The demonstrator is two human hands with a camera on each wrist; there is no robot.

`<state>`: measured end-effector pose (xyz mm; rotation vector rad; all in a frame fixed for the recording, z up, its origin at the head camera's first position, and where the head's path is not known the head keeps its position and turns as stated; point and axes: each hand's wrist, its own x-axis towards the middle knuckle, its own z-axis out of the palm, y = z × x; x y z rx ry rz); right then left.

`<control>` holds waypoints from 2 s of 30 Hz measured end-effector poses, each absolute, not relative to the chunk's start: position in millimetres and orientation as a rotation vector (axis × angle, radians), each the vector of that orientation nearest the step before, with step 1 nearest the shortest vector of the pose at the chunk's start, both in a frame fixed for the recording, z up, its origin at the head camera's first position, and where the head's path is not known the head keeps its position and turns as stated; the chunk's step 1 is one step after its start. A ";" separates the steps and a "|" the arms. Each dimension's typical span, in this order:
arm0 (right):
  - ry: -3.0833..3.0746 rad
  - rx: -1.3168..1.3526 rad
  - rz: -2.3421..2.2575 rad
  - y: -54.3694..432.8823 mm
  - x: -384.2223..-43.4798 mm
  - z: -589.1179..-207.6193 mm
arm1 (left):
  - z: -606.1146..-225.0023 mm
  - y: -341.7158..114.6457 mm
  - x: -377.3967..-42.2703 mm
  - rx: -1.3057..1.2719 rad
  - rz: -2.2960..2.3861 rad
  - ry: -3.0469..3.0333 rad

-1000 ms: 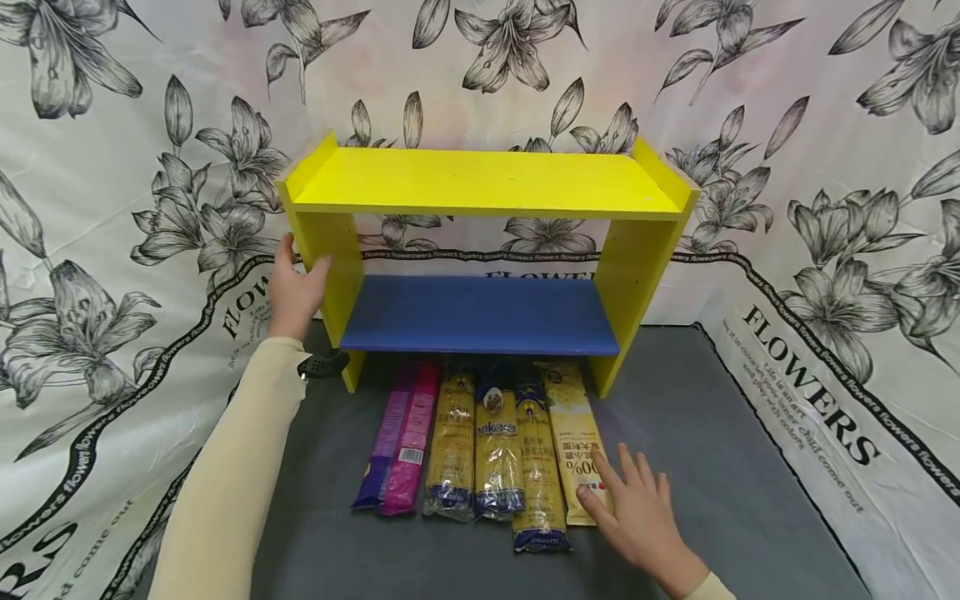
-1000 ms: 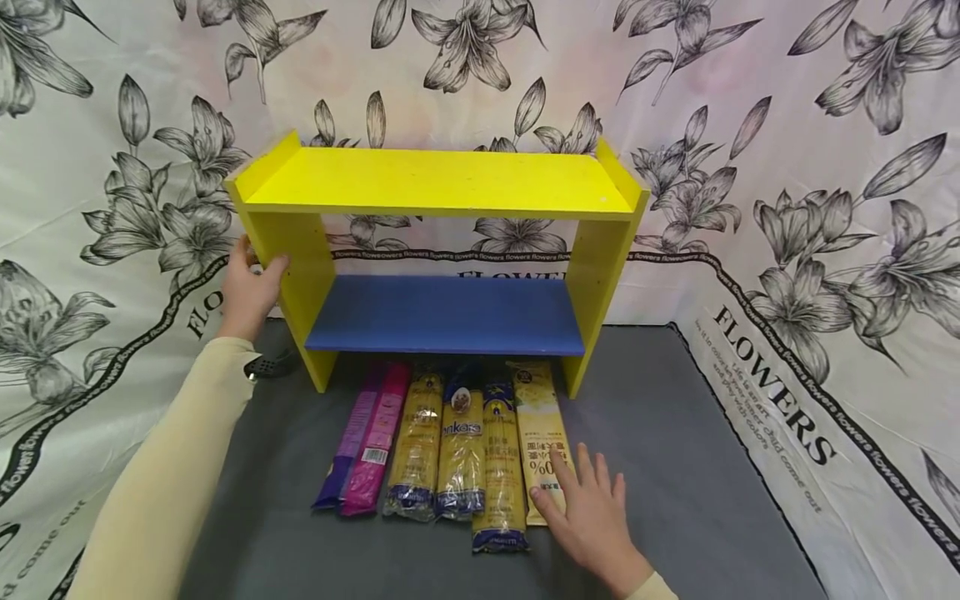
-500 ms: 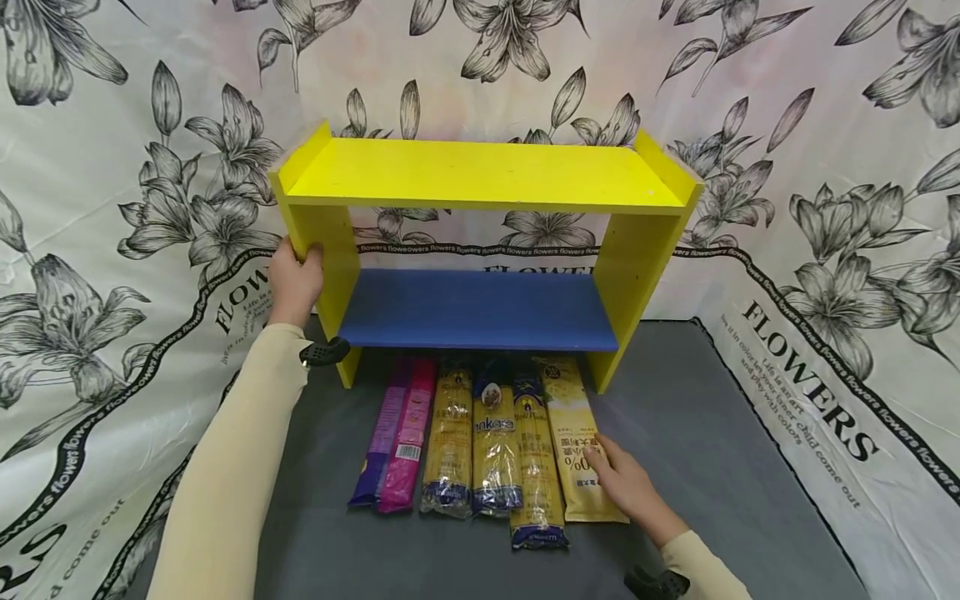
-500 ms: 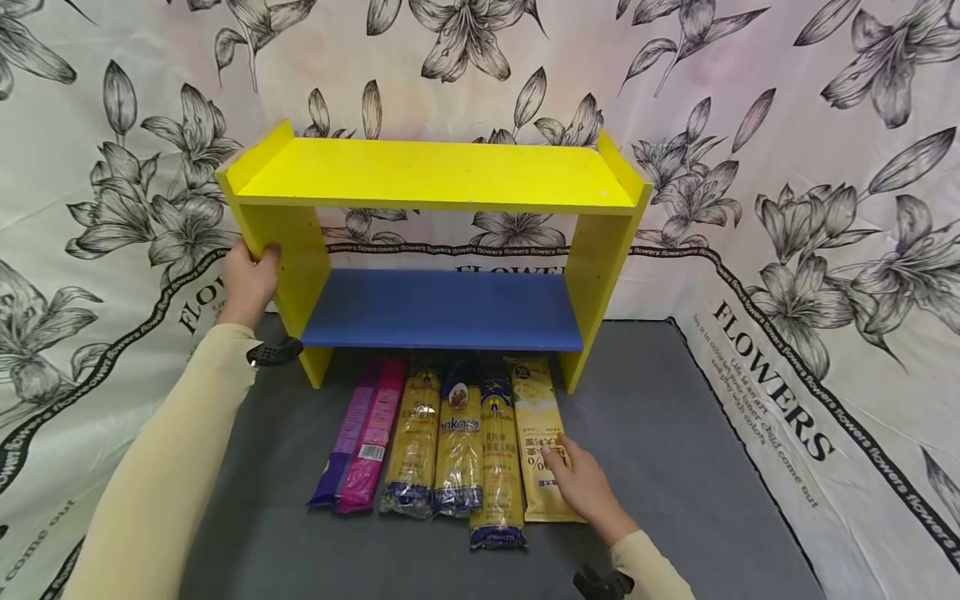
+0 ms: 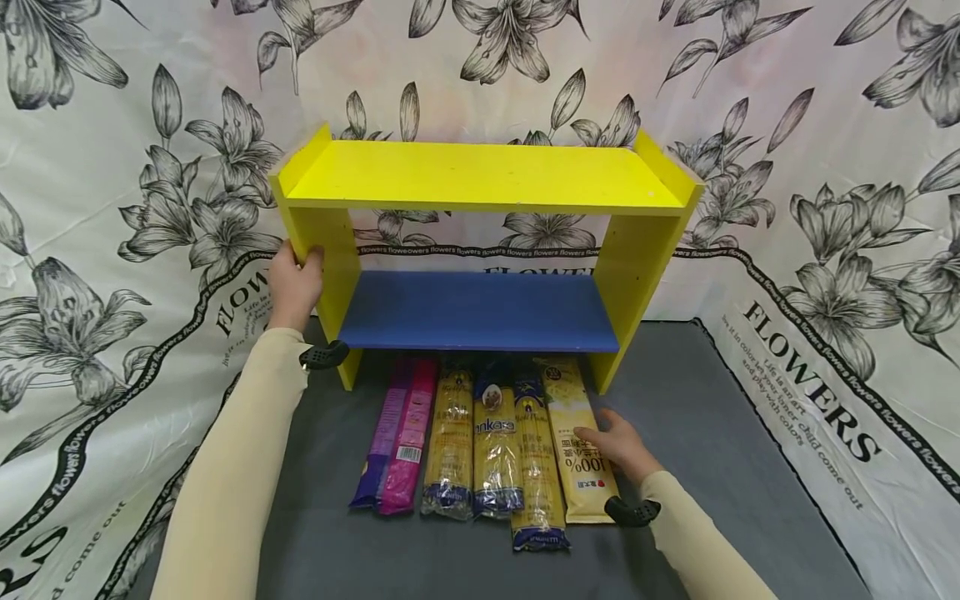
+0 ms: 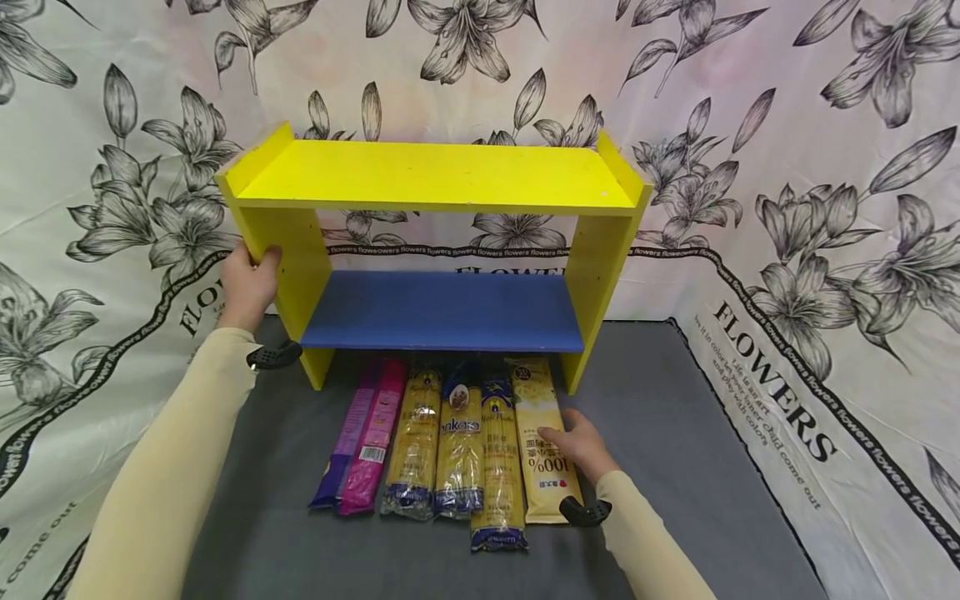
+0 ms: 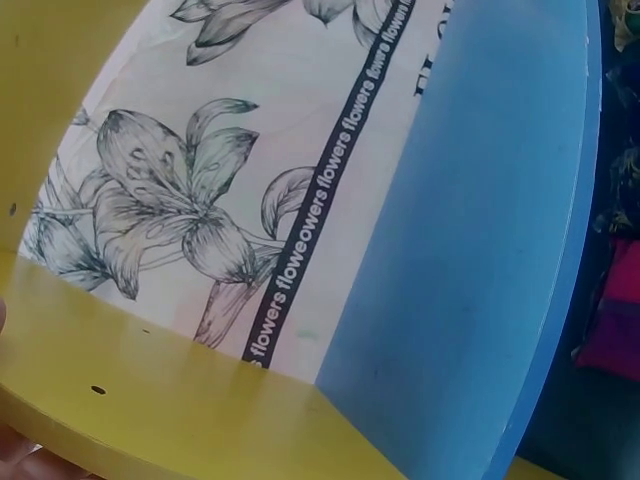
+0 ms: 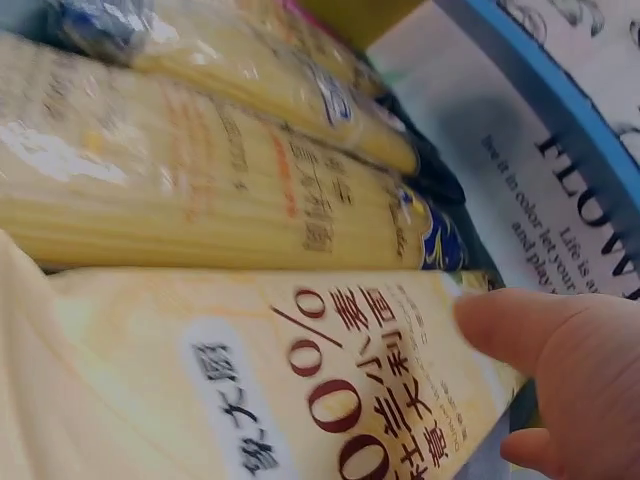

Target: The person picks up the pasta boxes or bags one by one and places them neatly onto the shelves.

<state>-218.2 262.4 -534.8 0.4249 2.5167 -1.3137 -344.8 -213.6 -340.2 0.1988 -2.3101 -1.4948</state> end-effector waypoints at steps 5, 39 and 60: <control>2.429 0.461 -1.406 263.2 -225.9 -539.5 | -342.9 -213.6 -345.5 0.190 -1.476 -2.297; 2.397 0.055 -1.460 263.9 -213.6 -537.5 | -344.1 -212.9 -348.8 0.188 -1.342 -2.318; 2.088 0.011 -1.707 275.7 -162.2 -526.2 | -344.9 -212.8 -347.2 0.172 -1.321 -2.338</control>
